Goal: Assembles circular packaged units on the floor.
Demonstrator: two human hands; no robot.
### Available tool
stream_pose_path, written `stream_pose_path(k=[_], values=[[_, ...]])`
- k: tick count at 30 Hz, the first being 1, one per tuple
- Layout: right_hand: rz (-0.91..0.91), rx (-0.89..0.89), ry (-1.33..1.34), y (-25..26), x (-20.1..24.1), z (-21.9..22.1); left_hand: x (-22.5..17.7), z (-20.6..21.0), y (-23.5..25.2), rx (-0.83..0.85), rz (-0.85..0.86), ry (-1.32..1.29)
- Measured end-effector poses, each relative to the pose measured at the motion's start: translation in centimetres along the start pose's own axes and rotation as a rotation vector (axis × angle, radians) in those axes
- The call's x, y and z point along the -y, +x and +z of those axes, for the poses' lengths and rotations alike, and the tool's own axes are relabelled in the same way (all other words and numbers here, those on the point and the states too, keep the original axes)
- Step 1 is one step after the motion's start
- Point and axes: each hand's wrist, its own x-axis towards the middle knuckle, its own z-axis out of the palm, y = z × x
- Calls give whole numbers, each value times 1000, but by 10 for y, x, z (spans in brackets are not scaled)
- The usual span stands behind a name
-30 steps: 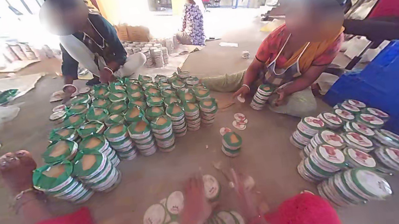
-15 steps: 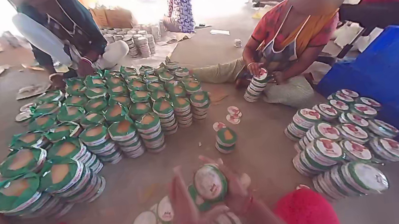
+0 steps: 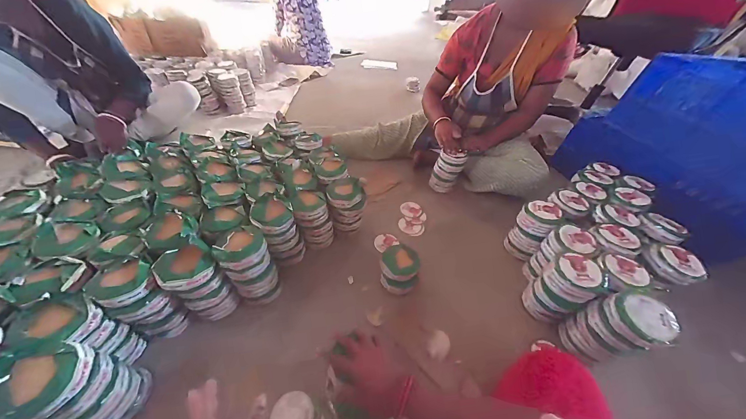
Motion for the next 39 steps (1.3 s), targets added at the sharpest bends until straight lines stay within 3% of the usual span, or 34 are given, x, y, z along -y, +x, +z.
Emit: stream_pose_path(k=[2,4,7,9,11,14,21,32,35,39], values=[[125,-95,172,8,-10,-37,-26,-5,-2,19,-3,-60],[191,-326,232,16,-24,-84,-33,-8,-7,123,-100,-84],[232,-700,71,34,-55,-148,-40,-8,-4,202,-246,-120],[236,-859,-96,49,-89,-155,-26,-10,0,99,-167,-161],[299,-785,-252,65,-131,-126,-18,-11,5,-14,-50,-139],[466,-408,-250,77,-161,-78,-17,-13,9,-16,-9,-50],[467,-93,-86,80,-171,-125,-23,-10,-1,6,-59,6],[454,-114,-43,86,-184,-129,-19,-7,-3,52,-61,-6],[418,-143,-86,81,-183,-137,-36,-7,-8,85,-202,-34],[367,-150,-141,68,-161,-141,-15,-19,-2,23,-83,-55]])
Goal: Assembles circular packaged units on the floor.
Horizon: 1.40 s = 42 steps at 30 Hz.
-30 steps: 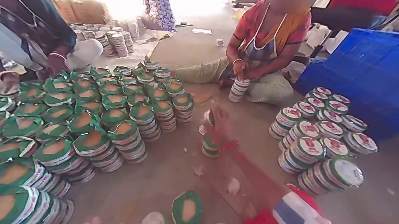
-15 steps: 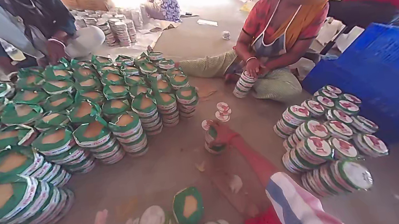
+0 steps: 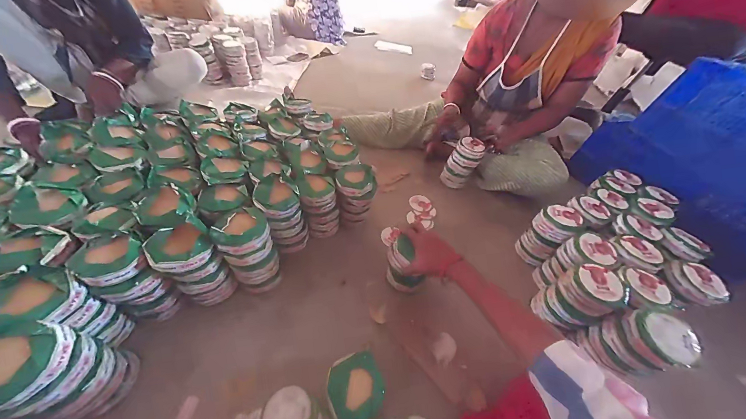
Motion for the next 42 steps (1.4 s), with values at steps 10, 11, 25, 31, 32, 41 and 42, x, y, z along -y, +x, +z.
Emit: stream_pose_path(k=[10,11,25,31,32,41,42], values=[[44,-4,77,-8,-8,26,-3,4,-5,119,33,61],[49,-94,141,-18,-7,24,-2,2,-6,152,26,59],[245,175,-231,-231,32,98,10,34,-24,474,18,224],[202,257,-220,-217,35,106,8,44,-29,480,7,222],[214,248,-225,-217,35,107,6,45,-29,485,-1,218],[38,-89,152,-231,54,99,27,79,-36,522,56,306],[-22,-120,315,-228,59,102,28,82,-38,529,58,316]])
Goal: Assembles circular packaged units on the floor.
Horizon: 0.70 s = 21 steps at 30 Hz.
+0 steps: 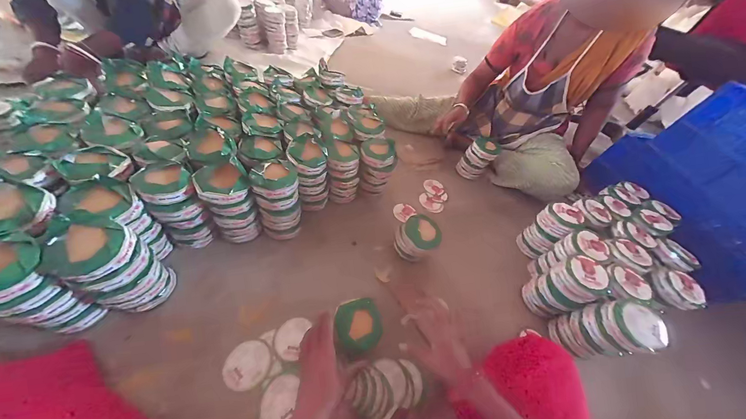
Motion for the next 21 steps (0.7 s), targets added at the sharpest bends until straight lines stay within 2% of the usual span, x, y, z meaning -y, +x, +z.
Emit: stream_pose_path(k=[2,4,6,8,11,14,17,19,21], values=[[-69,31,190,12,11,8,1,9,2,-52,47,13],[-111,52,206,24,24,13,2,14,7,-81,92,83],[-101,92,108,30,33,18,2,15,13,-70,140,164],[-8,213,-50,29,40,18,3,15,18,-49,171,195],[25,211,-76,22,36,21,0,9,23,22,134,172],[26,164,144,21,25,21,3,8,27,32,98,151],[-64,92,401,30,25,24,6,9,26,16,27,91],[-92,97,340,38,33,29,13,12,24,4,6,55],[-69,189,125,46,35,43,18,16,22,-11,-5,20]])
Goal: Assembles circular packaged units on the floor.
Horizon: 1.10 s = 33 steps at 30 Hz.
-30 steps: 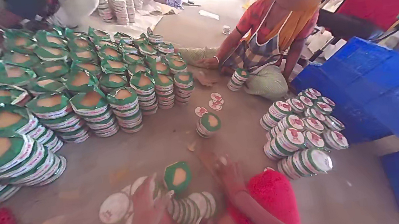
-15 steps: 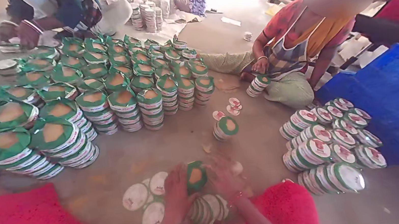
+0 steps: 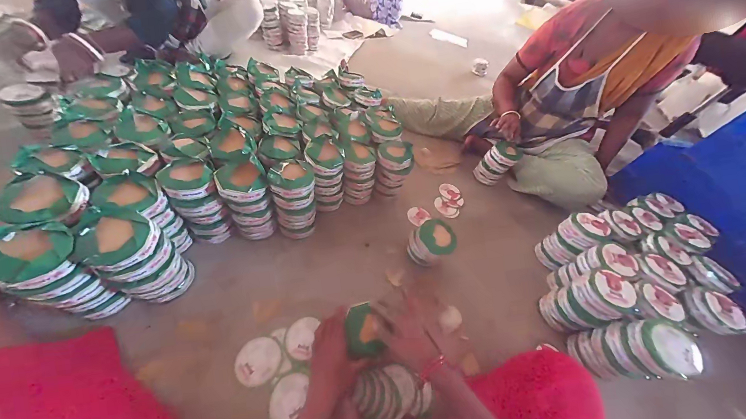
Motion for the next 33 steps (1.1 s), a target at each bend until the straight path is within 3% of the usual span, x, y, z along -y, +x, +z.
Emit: stream_pose_path(k=[3,6,9,11,15,18,21,25,30,33], values=[[66,83,-69,-1,18,2,3,2,-3,-44,-35,-90],[-12,30,18,-14,33,1,9,7,-9,-124,0,-149],[-75,52,-97,-18,30,13,12,9,-10,-172,40,-132],[-107,53,-125,-23,27,19,9,7,-11,-155,18,-113],[-220,-175,-36,-35,23,24,5,4,-10,-119,-37,-69],[-182,-12,-266,-48,23,25,2,-7,-13,-36,-75,7],[-199,-88,-206,-57,20,24,4,-43,-20,83,-134,43],[-184,-143,-305,-71,8,24,28,-69,-14,-65,-185,86],[-168,-263,-323,-76,2,24,45,-56,5,-94,-315,199],[-95,-162,-419,-76,2,24,48,-48,6,-174,-298,196]])
